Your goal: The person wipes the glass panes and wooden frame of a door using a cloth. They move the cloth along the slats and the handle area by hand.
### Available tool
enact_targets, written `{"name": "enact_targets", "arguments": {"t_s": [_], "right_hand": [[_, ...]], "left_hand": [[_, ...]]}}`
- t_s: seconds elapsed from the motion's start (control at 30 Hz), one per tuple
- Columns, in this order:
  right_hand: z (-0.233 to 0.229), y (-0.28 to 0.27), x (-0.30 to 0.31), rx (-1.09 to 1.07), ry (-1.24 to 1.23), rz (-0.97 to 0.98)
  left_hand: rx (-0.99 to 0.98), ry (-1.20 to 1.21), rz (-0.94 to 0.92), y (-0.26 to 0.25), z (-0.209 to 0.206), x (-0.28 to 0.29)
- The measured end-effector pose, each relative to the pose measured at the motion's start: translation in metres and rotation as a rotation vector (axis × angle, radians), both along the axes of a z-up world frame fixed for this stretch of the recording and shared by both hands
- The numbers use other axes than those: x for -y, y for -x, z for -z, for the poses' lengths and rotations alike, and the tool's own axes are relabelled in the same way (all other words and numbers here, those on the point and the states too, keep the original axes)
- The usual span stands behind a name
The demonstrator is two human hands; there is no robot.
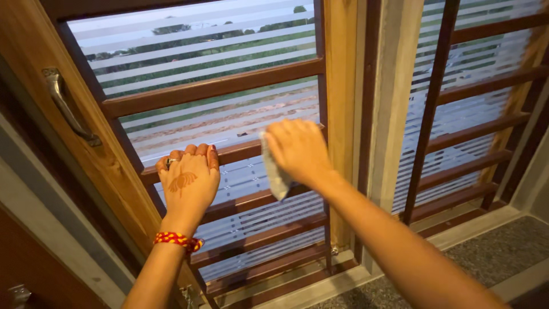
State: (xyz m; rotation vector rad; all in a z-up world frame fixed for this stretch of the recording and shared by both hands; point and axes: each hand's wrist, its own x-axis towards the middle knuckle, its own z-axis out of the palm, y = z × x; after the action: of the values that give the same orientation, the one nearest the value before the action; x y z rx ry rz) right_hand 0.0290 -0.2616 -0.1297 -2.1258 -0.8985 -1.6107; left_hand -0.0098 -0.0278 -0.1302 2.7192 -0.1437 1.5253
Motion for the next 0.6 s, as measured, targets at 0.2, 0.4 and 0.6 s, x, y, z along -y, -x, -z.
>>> {"name": "enact_targets", "arguments": {"t_s": [0.2,0.4,0.6], "right_hand": [[0.014,-0.005,-0.004,-0.091,-0.156,0.092],[0.033,0.012,-0.106,0.052,-0.348,0.108],[0.028,0.014,-0.079,-0.013,-0.116,-0.063]], "left_hand": [[0.048,0.040,-0.018,-0.003,0.005,0.006],[0.049,0.019,-0.029,-0.007,0.006,0.005],[0.008,-0.012,-0.013,-0.005,0.003,0.000]]}}
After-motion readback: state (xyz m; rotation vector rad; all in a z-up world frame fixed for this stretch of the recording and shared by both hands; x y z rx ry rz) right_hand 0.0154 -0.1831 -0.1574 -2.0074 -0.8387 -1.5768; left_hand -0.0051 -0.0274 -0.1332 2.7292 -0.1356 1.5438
